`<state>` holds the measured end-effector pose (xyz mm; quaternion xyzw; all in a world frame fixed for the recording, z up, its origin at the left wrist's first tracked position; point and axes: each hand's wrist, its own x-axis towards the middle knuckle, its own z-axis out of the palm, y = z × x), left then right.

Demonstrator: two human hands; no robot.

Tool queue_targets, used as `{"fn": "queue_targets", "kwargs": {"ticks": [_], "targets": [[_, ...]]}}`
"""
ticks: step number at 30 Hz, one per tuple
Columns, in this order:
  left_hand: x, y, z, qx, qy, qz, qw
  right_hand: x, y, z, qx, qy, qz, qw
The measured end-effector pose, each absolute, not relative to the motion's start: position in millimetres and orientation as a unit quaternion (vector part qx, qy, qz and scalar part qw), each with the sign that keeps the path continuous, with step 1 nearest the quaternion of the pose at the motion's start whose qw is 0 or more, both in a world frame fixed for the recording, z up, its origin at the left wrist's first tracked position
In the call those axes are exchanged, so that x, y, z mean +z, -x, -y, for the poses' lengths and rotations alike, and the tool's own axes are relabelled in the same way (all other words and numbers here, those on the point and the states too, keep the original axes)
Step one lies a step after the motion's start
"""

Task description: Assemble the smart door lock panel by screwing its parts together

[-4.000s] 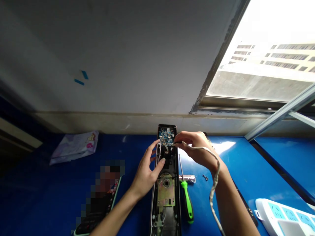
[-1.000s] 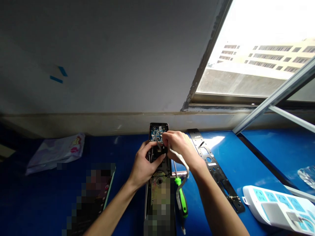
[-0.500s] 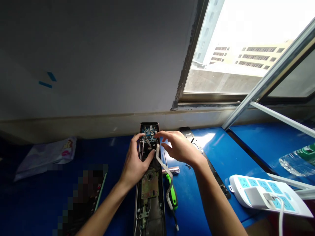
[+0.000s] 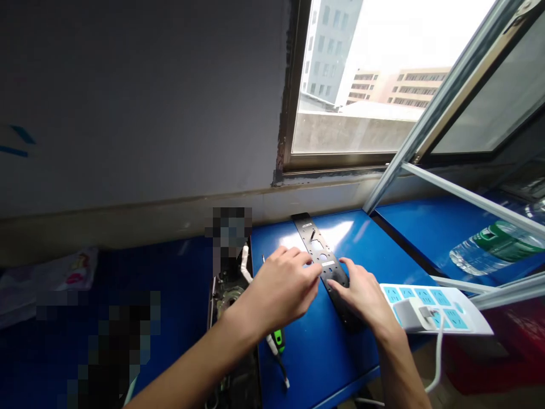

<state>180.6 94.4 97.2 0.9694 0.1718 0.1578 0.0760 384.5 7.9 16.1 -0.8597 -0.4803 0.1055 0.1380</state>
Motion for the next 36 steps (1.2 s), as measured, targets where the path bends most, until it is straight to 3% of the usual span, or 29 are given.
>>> {"fn": "queue_targets", "kwargs": {"ticks": [5, 11, 20, 25, 30, 36], "targets": [[84, -208, -93, 0.039, -0.983, -0.172, 0.053, 3, -383, -5, 0.110, 0.892, 0.428, 0.089], [66, -212, -98, 0.049, -0.982, -0.174, 0.047, -6, -393, -20, 0.145, 0.897, 0.408, 0.084], [100, -165, -95, 0.059, -0.977, -0.202, 0.027, -2, -406, -22, 0.202, 0.852, 0.439, 0.202], [96, -108, -95, 0.176, -0.953, -0.211, 0.124, 10, -399, -12, 0.219, 0.817, 0.410, 0.343], [76, -83, -95, 0.343, -0.878, -0.262, 0.206, 21, -375, -3, 0.333, 0.720, 0.377, 0.478], [48, -74, -112, 0.535, -0.673, -0.469, 0.200, 31, -338, -14, 0.476, 0.592, 0.358, 0.543]]}}
